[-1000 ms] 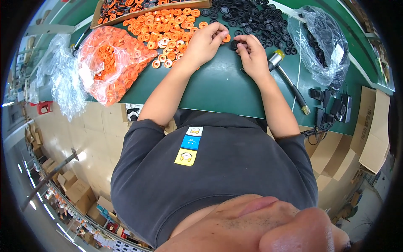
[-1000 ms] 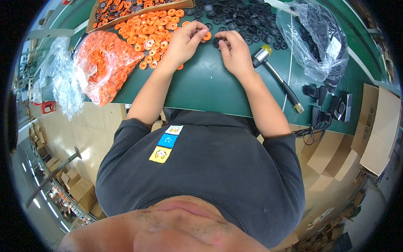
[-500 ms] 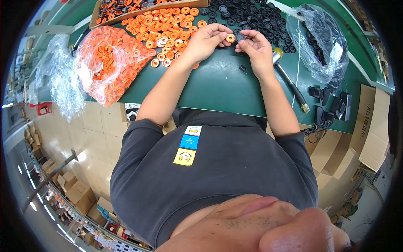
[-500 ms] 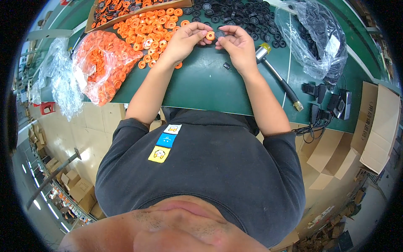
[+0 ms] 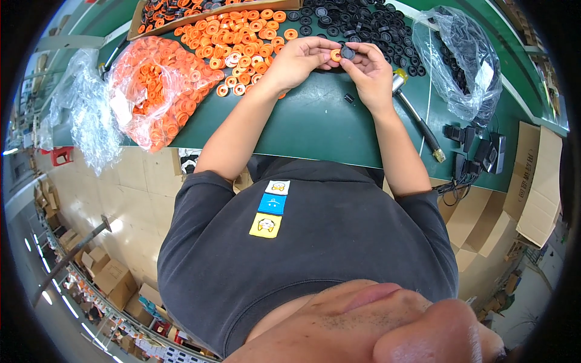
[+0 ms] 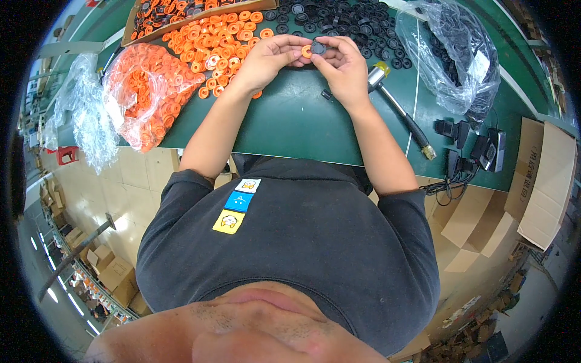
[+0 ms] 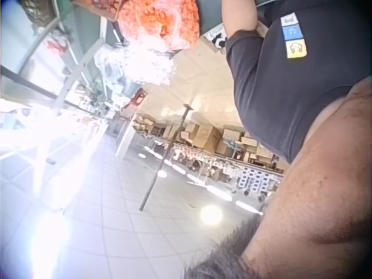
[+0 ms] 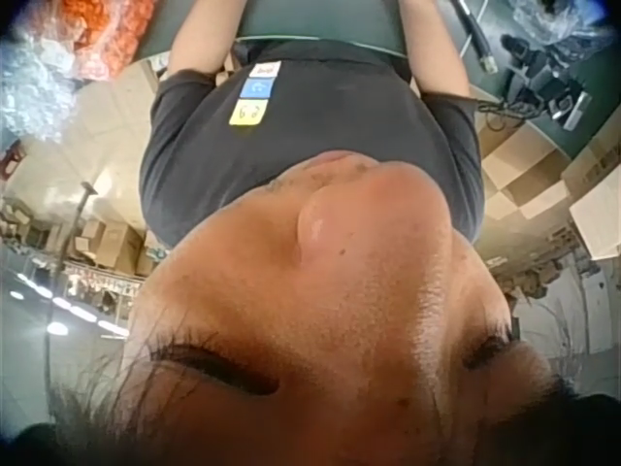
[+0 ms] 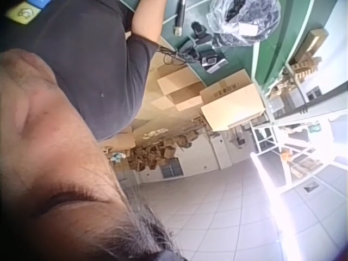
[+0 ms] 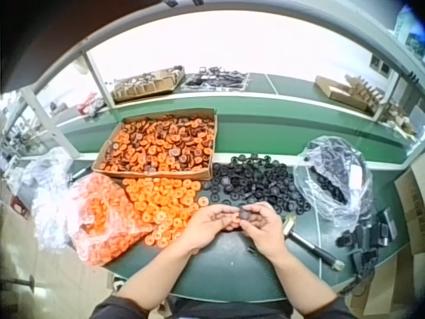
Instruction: The person assembles circular plastic components by fitting round caps and rings together by hand and with a mallet, then places the finished pieces into a box.
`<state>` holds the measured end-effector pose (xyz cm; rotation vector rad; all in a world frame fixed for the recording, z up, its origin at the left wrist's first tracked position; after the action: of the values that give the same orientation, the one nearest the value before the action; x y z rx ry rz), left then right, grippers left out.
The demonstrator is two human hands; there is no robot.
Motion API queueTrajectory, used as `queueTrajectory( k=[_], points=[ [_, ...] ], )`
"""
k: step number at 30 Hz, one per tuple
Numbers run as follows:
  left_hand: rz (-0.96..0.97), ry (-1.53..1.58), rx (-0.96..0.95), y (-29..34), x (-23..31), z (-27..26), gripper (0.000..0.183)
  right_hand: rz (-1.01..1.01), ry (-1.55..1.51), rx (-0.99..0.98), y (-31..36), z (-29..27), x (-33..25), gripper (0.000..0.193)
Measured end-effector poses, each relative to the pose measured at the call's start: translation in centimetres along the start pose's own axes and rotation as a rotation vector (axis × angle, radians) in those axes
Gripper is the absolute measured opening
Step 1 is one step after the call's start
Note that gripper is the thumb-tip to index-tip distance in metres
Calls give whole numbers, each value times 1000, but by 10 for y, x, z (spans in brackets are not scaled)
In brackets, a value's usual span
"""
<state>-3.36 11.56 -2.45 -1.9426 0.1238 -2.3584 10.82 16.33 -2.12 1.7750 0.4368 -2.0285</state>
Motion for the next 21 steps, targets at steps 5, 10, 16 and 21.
queueTrajectory(
  k=[5, 10, 16, 21],
  points=[
    [9, 27, 15, 0, -1, -2, 29, -84, 160, 33, 1, -1, -6, 31],
    [-21, 34, 7, 1, -1, 0, 31, -117, 183, 68, 2, -4, -8, 31],
    [16, 39, 1, 1, 5, 1, 29, -146, 223, 81, 4, -2, -15, 32],
    [41, 58, 6, 1, 4, -1, 30, -201, 259, 97, 9, 0, -26, 32]
  ],
)
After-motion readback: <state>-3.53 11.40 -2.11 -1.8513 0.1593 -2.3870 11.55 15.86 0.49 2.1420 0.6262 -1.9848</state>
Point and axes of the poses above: each hand's wrist, its own y-axis away from the middle knuckle, its own z-axis out of the palm, x = y × z, the point moved 8 cm from there along -y, towards the middle knuckle, and after that the axes turned 13 degrees about z, right-handed, at the moved point
